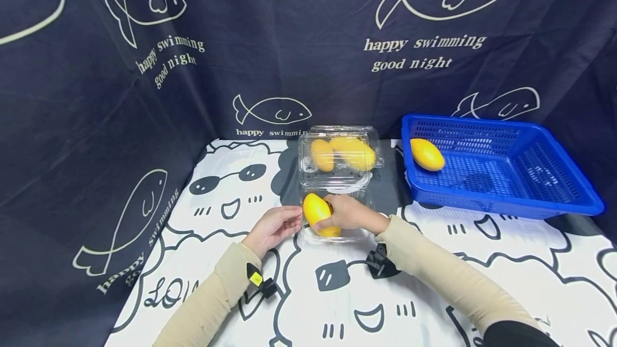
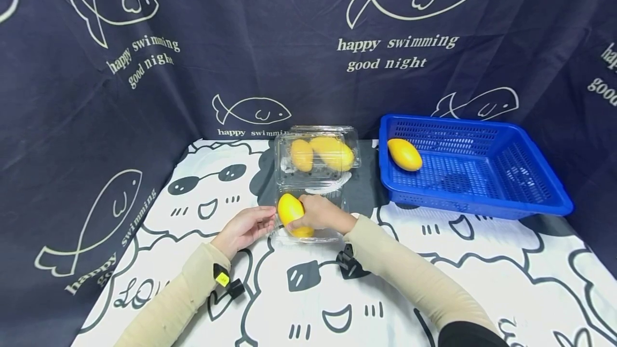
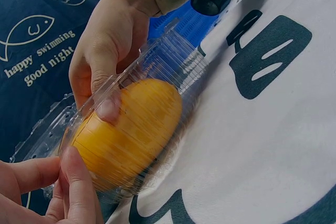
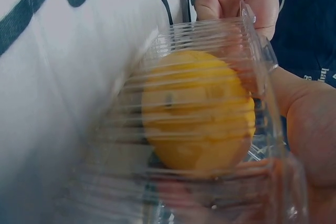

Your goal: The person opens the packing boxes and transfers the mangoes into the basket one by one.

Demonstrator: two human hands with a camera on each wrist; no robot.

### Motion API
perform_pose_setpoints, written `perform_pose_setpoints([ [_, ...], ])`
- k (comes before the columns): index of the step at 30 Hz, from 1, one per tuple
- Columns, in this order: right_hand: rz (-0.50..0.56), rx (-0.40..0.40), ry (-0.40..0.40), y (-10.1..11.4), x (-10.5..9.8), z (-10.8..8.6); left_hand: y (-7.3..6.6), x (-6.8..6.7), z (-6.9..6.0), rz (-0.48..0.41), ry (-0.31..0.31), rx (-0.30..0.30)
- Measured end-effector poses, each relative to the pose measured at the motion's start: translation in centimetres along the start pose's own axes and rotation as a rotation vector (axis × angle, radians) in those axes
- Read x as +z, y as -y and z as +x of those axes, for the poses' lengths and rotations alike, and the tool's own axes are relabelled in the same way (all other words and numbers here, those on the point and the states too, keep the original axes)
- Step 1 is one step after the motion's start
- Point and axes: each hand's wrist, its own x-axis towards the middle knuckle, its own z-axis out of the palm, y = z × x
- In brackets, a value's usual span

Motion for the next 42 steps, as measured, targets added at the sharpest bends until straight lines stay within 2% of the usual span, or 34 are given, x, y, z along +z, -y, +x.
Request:
perform_pose_setpoints([
  [6,-0.002,0.004,-0.017,0.3,0.0,0.0,0.0,0.1,0.1,-0.005,0.011,0.021],
  [13,0.009,0.001,-0.033,0.5,0.0,-0.2,0.0,0.0,0.0,-0.005,0.009,0.015],
  [27,-0.061,-0.007,-0.028,0.3,-0.4,-0.2,0.3,-0.1,0.1,0.006,-0.003,0.009],
  [42,-0.078,-0.026,-0.059,-0.2,-3.5,-1.0,0.1,-0.2,0.2,0.008,0.022,0.022],
])
